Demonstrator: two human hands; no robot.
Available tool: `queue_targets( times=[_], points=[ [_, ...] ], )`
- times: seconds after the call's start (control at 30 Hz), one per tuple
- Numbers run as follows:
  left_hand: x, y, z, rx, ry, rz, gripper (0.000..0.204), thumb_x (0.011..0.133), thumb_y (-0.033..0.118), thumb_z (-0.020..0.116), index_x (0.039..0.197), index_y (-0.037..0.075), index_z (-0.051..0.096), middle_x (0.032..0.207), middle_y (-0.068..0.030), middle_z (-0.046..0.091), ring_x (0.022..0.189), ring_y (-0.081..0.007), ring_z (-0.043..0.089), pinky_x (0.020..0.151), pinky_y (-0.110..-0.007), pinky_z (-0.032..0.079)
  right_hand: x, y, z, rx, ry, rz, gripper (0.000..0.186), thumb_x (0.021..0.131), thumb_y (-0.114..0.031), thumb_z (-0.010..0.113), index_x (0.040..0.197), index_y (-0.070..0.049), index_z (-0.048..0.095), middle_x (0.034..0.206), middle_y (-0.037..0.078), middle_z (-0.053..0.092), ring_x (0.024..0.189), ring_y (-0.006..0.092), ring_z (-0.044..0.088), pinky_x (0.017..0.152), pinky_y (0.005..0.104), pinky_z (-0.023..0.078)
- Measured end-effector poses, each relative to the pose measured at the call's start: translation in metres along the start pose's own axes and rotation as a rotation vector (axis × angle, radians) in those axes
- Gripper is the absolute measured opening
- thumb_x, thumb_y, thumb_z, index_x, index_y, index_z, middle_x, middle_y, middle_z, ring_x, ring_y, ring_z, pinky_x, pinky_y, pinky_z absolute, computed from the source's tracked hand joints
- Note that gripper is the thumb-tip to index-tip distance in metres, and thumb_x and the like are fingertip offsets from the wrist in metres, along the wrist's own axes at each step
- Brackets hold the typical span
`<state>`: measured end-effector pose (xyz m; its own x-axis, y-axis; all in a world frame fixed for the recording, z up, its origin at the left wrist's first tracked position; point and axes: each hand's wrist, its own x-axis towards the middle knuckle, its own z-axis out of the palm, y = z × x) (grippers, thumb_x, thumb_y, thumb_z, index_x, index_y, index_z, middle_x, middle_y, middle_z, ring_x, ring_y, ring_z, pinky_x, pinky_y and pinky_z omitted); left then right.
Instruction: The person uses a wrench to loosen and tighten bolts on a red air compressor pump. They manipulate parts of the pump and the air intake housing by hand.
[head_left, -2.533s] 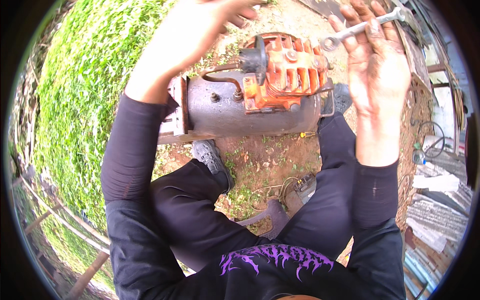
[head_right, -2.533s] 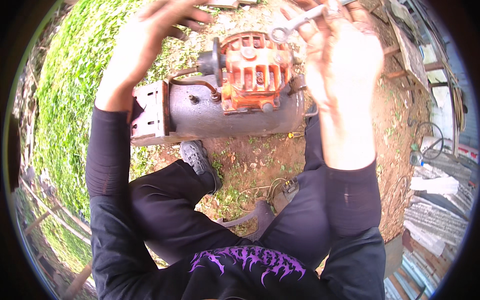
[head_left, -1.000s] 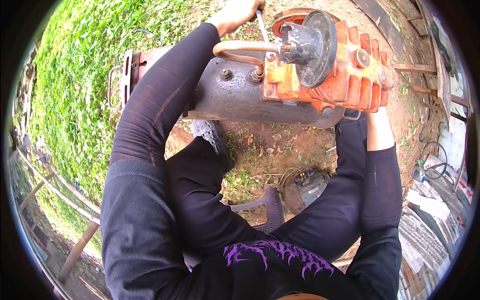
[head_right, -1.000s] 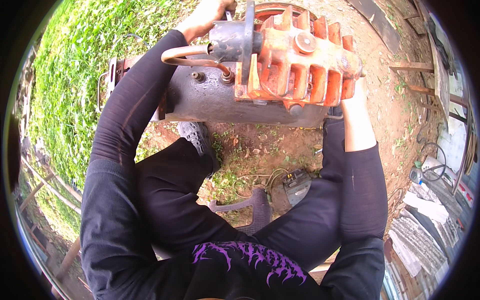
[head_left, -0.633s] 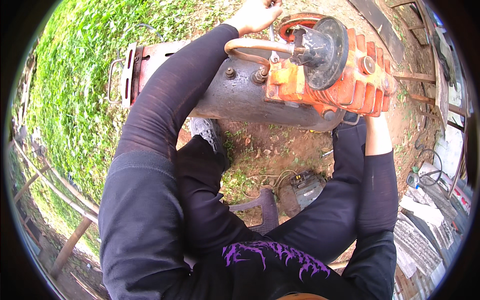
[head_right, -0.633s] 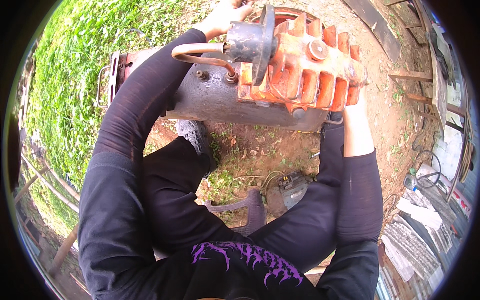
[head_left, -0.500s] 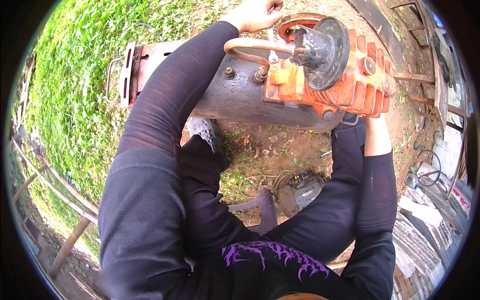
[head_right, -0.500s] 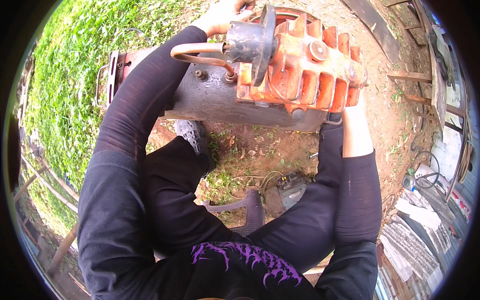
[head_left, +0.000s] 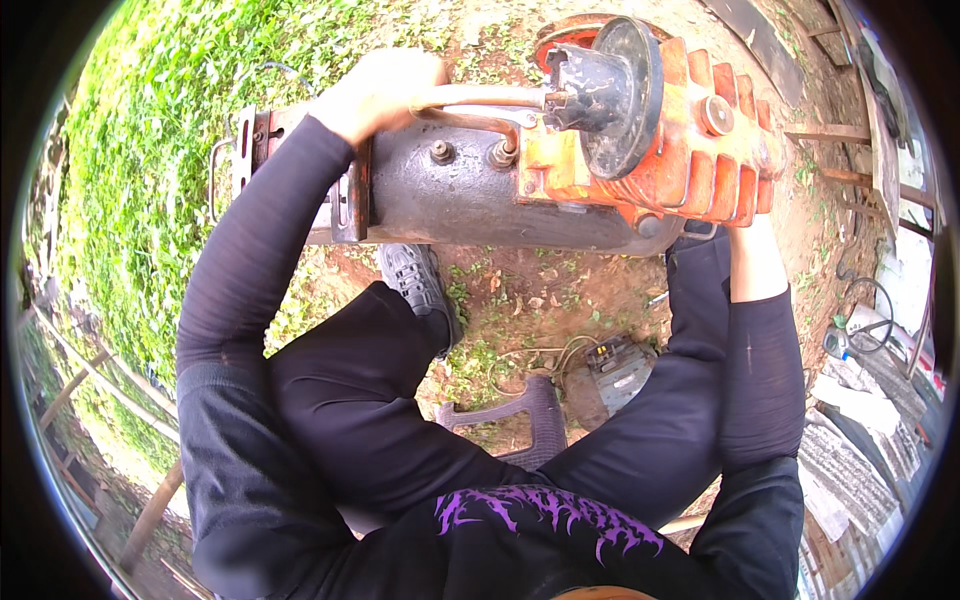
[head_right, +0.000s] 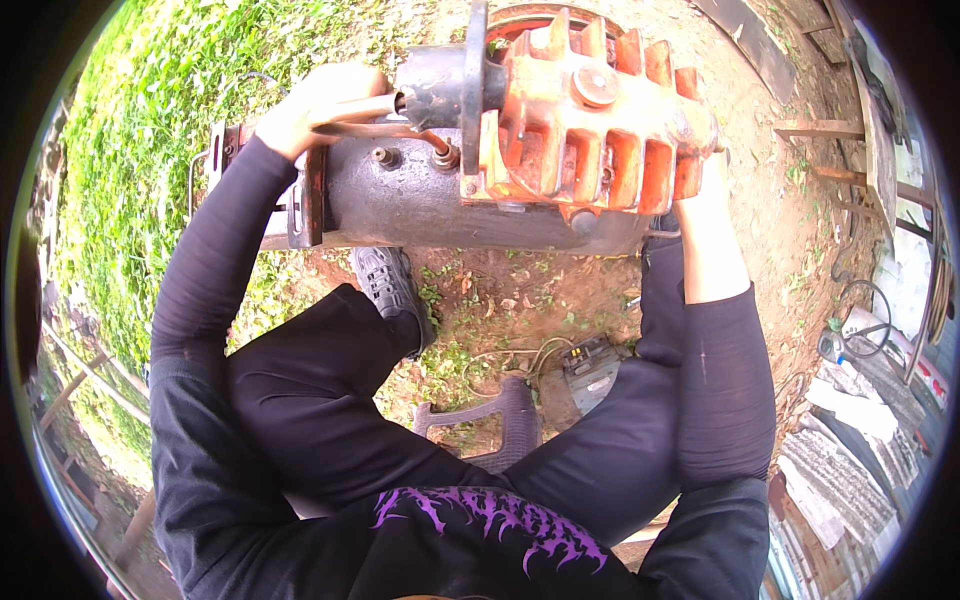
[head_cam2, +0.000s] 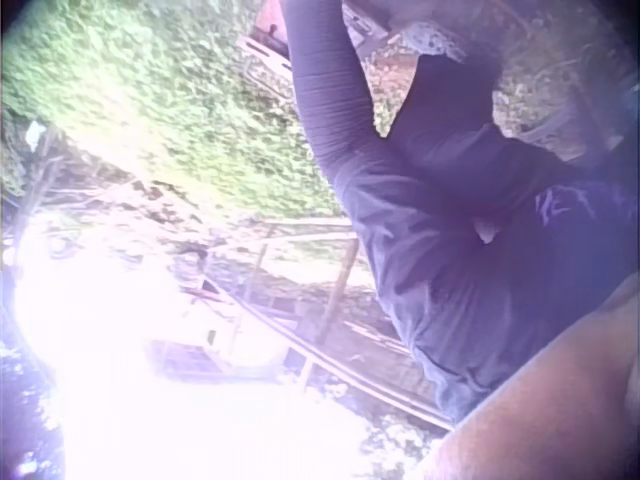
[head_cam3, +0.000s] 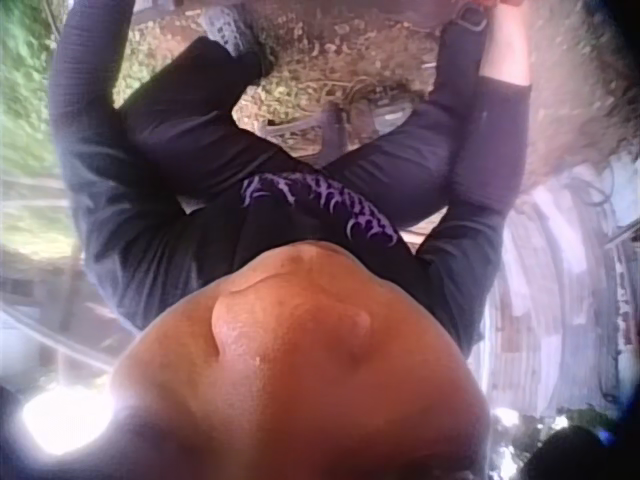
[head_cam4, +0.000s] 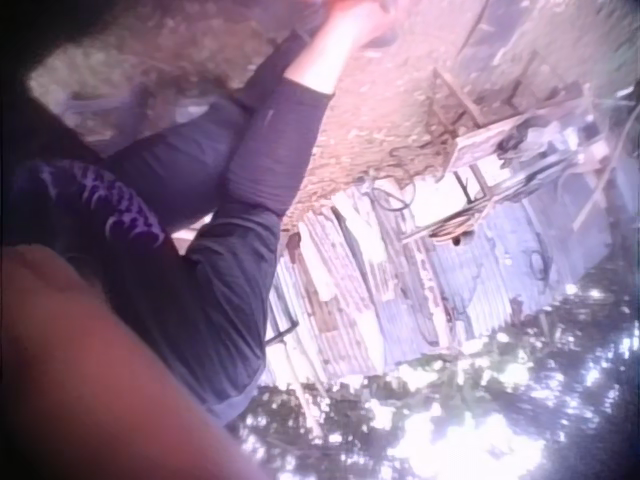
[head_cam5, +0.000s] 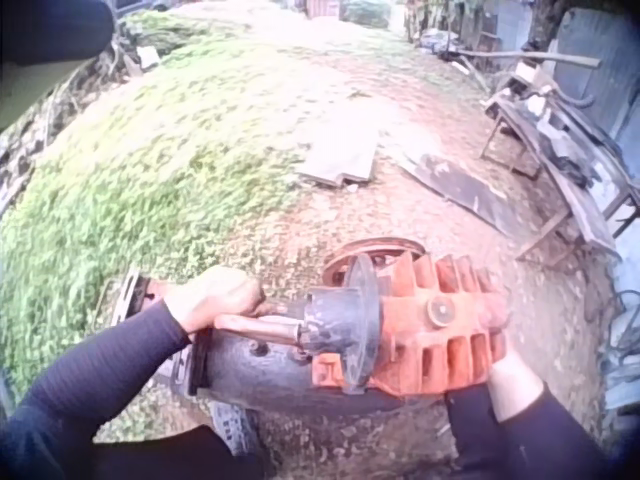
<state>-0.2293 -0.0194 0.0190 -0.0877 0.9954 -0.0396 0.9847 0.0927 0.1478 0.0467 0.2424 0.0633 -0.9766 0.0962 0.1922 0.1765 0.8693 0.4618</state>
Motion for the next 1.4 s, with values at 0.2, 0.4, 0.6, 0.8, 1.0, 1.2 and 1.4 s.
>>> queue_targets(
  times=[0.2, 0.4, 0.6, 0.8, 1.0, 1.2, 1.4],
  points=[
    [-0.011, 0.030, -0.007, -0.228, -0.443, -0.251, 0.032, 0.098, 0.026, 0.041, 0.128, 0.027, 0.053, 0.117, -0.0027, 0.058, 0.108, -0.0238, 0.055, 0.089, -0.034, 0.047, -0.017, 0.016, 0.048, 0.234, -0.062, 0.090, 0.061, 0.084, -0.038, 0.050, 0.139, -0.014, 0.042, 0.137, 0.009, 0.046, 0.123, 0.0303, 0.043, 0.102, 0.0480, 0.035],
    [-0.005, 0.046, -0.031, -0.429, -0.560, -0.381, 0.036, 0.099, 0.031, 0.042, 0.133, 0.028, 0.054, 0.132, -0.0049, 0.054, 0.125, -0.0182, 0.047, 0.104, -0.028, 0.038, -0.025, 0.028, 0.088, 0.462, -0.111, 0.174, 0.059, 0.085, -0.035, 0.050, 0.139, -0.013, 0.041, 0.136, 0.007, 0.045, 0.124, 0.0277, 0.040, 0.103, 0.0439, 0.033],
    [-0.010, 0.007, -0.036, -0.650, -0.245, -0.255, 0.041, 0.093, 0.030, 0.057, 0.129, 0.010, 0.057, 0.117, -0.0142, 0.062, 0.113, -0.0268, 0.056, 0.098, -0.031, 0.044, -0.027, 0.038, 0.123, 0.406, -0.008, 0.152, 0.037, 0.091, -0.022, 0.058, 0.123, -0.004, 0.056, 0.119, 0.016, 0.062, 0.103, 0.0145, 0.062, 0.085, 0.0298, 0.049],
    [0.025, -0.015, -0.012, -0.266, 0.011, 0.066, 0.035, 0.089, 0.035, 0.057, 0.081, 0.001, 0.064, 0.072, -0.0154, 0.059, 0.071, -0.0297, 0.060, 0.071, -0.039, 0.048, -0.051, 0.047, 0.099, 0.364, -0.031, 0.093, 0.039, 0.091, -0.023, 0.057, 0.126, -0.006, 0.053, 0.122, 0.015, 0.059, 0.107, 0.0159, 0.058, 0.088, 0.0311, 0.047],
    [0.071, 0.008, -0.032, -0.433, -0.073, -0.292, 0.034, 0.071, 0.039, 0.068, 0.058, 0.008, 0.063, 0.054, -0.0136, 0.056, 0.051, -0.0265, 0.055, 0.053, -0.041, 0.044, -0.037, 0.028, 0.066, 0.301, -0.049, 0.034, 0.041, 0.091, -0.025, 0.055, 0.128, -0.007, 0.051, 0.126, 0.015, 0.056, 0.111, 0.0173, 0.055, 0.091, 0.0324, 0.044],
    [0.087, 0.013, -0.029, -0.271, -0.004, -0.247, 0.033, 0.065, 0.038, 0.070, 0.054, 0.009, 0.060, 0.052, -0.0129, 0.054, 0.050, -0.0284, 0.055, 0.051, -0.042, 0.043, -0.028, 0.021, 0.041, 0.231, -0.067, 0.005, 0.044, 0.091, -0.026, 0.054, 0.131, -0.009, 0.049, 0.130, 0.014, 0.053, 0.115, 0.0186, 0.052, 0.094, 0.0337, 0.042],
    [0.099, 0.022, -0.033, -0.336, 0.066, -0.159, 0.027, 0.066, 0.033, 0.071, 0.060, 0.008, 0.063, 0.055, -0.0154, 0.057, 0.053, -0.0303, 0.058, 0.053, -0.043, 0.046, -0.023, 0.019, 0.023, 0.172, -0.080, -0.015, 0.046, 0.091, -0.027, 0.052, 0.133, -0.010, 0.046, 0.133, 0.013, 0.050, 0.119, 0.0200, 0.049, 0.097, 0.0350, 0.039]
  ],
)
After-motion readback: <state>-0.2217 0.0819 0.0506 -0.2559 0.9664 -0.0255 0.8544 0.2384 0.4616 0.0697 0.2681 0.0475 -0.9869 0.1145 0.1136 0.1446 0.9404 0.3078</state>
